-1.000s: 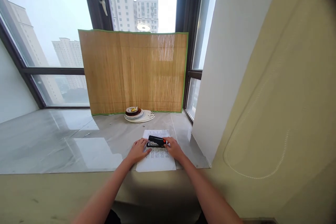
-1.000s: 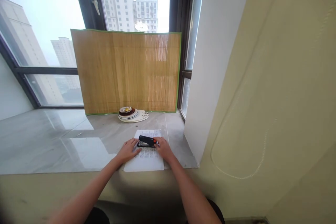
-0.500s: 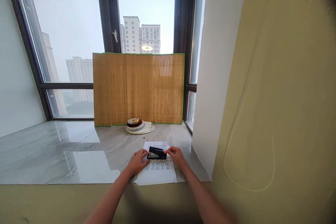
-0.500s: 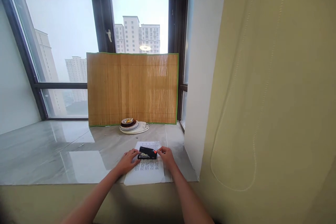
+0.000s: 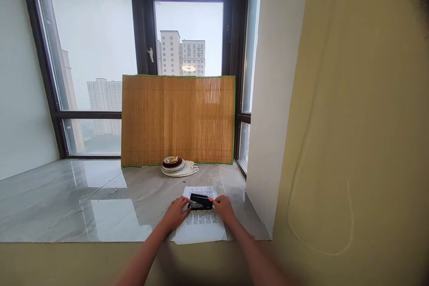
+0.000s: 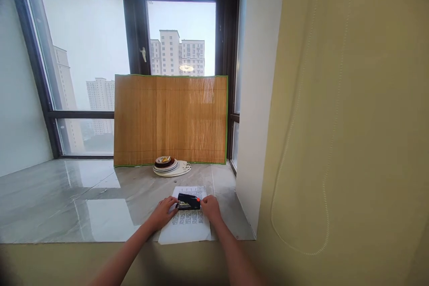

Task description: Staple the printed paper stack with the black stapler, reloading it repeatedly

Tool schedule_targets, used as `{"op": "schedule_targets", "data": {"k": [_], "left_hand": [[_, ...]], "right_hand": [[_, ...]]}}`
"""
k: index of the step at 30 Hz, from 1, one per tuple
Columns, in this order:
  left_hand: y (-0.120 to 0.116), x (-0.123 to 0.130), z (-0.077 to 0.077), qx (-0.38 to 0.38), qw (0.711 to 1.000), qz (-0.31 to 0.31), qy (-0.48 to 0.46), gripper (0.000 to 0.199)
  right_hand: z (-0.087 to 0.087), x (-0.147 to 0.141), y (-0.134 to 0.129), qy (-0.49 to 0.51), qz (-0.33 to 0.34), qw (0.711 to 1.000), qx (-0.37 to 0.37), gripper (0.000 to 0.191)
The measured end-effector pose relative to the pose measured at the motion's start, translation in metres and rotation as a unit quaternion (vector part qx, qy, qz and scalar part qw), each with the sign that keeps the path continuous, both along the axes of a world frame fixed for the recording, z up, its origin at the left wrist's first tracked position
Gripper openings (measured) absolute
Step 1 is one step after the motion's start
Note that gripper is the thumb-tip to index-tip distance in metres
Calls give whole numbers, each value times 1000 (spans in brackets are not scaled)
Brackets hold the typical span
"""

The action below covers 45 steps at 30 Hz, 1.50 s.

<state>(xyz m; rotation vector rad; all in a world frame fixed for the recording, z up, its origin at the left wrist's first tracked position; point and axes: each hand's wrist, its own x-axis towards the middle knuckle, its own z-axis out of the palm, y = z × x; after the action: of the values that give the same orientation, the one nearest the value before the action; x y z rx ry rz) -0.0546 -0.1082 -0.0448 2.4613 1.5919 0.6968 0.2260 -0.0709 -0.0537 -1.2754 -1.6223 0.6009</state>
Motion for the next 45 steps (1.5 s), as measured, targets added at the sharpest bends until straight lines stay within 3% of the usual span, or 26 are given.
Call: {"op": "schedule_targets", "data": {"k": [30,45], "left_hand": [[-8,8,5,1,998,39,56,30],[-5,6,1,9,999,32,24,29]], "right_hand": [[-1,4,1,-41,5,999,25,40],[7,12,-8,-52,15,998,10,44]]}}
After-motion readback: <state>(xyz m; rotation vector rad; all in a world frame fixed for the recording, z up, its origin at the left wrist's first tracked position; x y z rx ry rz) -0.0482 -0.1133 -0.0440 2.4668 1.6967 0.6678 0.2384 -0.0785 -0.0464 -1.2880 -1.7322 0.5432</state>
